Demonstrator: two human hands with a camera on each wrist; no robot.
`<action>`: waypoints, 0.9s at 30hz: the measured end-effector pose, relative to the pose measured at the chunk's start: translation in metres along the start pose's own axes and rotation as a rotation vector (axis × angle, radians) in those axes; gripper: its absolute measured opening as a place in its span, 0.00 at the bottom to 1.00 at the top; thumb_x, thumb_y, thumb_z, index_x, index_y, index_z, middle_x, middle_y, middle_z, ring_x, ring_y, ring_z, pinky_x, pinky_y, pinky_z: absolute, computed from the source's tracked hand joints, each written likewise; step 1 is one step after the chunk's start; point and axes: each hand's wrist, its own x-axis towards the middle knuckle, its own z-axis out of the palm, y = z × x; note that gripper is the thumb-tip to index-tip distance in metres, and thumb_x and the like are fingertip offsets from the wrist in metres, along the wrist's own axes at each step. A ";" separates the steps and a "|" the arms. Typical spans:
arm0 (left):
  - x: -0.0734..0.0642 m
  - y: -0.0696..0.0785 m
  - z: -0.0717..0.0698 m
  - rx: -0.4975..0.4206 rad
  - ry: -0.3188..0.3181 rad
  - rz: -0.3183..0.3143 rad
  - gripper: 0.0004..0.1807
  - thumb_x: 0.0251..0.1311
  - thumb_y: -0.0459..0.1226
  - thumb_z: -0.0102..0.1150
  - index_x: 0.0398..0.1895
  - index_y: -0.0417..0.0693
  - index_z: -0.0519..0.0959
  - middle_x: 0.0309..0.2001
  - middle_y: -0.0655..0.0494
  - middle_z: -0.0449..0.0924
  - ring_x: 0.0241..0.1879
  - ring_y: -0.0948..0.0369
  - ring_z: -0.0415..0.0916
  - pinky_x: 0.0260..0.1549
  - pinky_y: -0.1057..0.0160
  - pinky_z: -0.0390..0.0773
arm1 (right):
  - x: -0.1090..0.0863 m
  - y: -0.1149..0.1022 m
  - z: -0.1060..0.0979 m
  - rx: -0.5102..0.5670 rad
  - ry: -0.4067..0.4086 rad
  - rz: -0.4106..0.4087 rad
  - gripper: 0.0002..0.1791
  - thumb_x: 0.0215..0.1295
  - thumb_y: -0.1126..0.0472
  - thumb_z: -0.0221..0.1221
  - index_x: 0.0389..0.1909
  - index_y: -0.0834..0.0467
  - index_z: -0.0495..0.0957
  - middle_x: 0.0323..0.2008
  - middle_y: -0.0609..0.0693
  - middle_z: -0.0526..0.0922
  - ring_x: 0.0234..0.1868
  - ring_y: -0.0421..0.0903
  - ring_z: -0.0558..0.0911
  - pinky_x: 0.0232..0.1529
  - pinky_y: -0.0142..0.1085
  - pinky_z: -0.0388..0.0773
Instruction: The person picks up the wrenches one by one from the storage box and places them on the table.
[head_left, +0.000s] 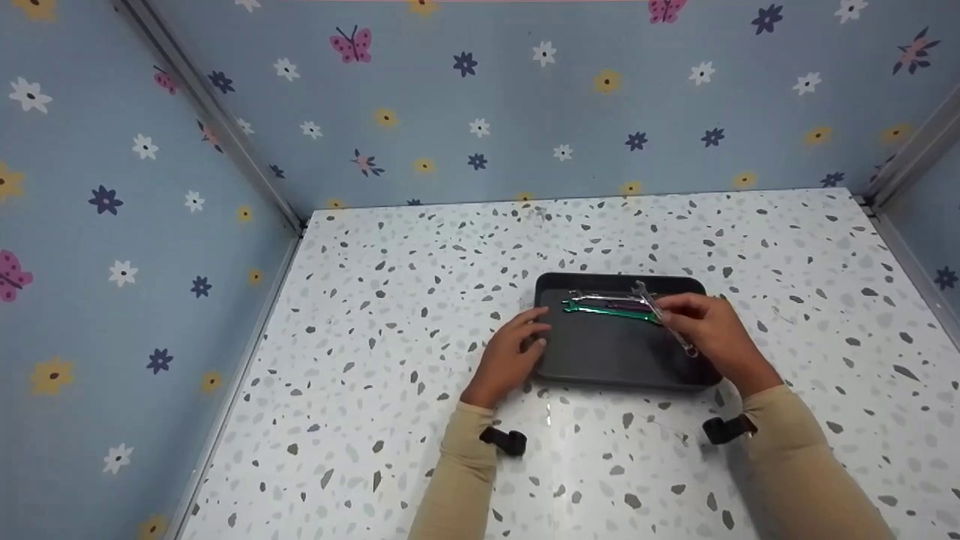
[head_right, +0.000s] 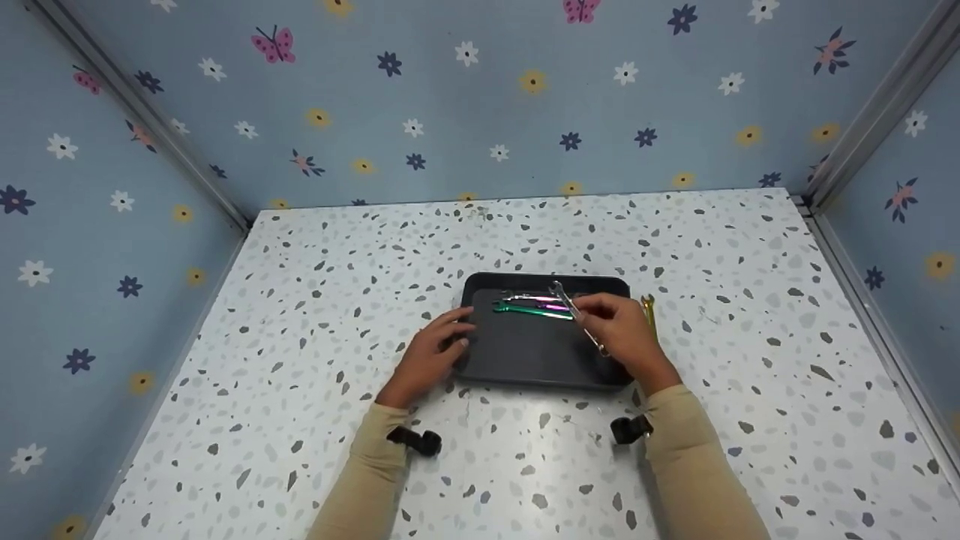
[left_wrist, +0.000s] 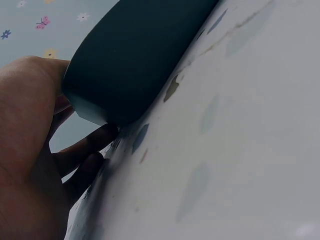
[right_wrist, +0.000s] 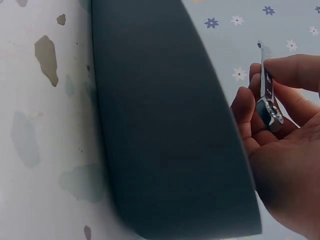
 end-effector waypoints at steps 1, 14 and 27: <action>0.000 0.000 0.000 -0.002 0.000 0.001 0.16 0.70 0.36 0.58 0.58 0.46 0.82 0.71 0.62 0.69 0.71 0.65 0.60 0.71 0.60 0.60 | -0.001 0.000 -0.001 0.007 -0.001 0.002 0.17 0.68 0.55 0.65 0.53 0.60 0.83 0.44 0.53 0.84 0.37 0.43 0.78 0.33 0.31 0.79; 0.000 0.000 0.000 0.004 0.006 0.018 0.16 0.70 0.36 0.57 0.58 0.45 0.82 0.70 0.63 0.69 0.71 0.66 0.60 0.70 0.61 0.59 | -0.008 -0.001 -0.012 0.118 0.037 0.048 0.19 0.70 0.58 0.63 0.56 0.64 0.80 0.40 0.52 0.83 0.33 0.41 0.76 0.28 0.31 0.77; 0.000 -0.001 0.001 -0.010 0.005 0.003 0.16 0.69 0.36 0.58 0.58 0.47 0.82 0.71 0.66 0.68 0.72 0.66 0.59 0.71 0.59 0.58 | -0.011 0.003 -0.021 0.092 0.061 0.047 0.20 0.69 0.56 0.64 0.56 0.63 0.80 0.39 0.48 0.83 0.33 0.41 0.76 0.31 0.30 0.76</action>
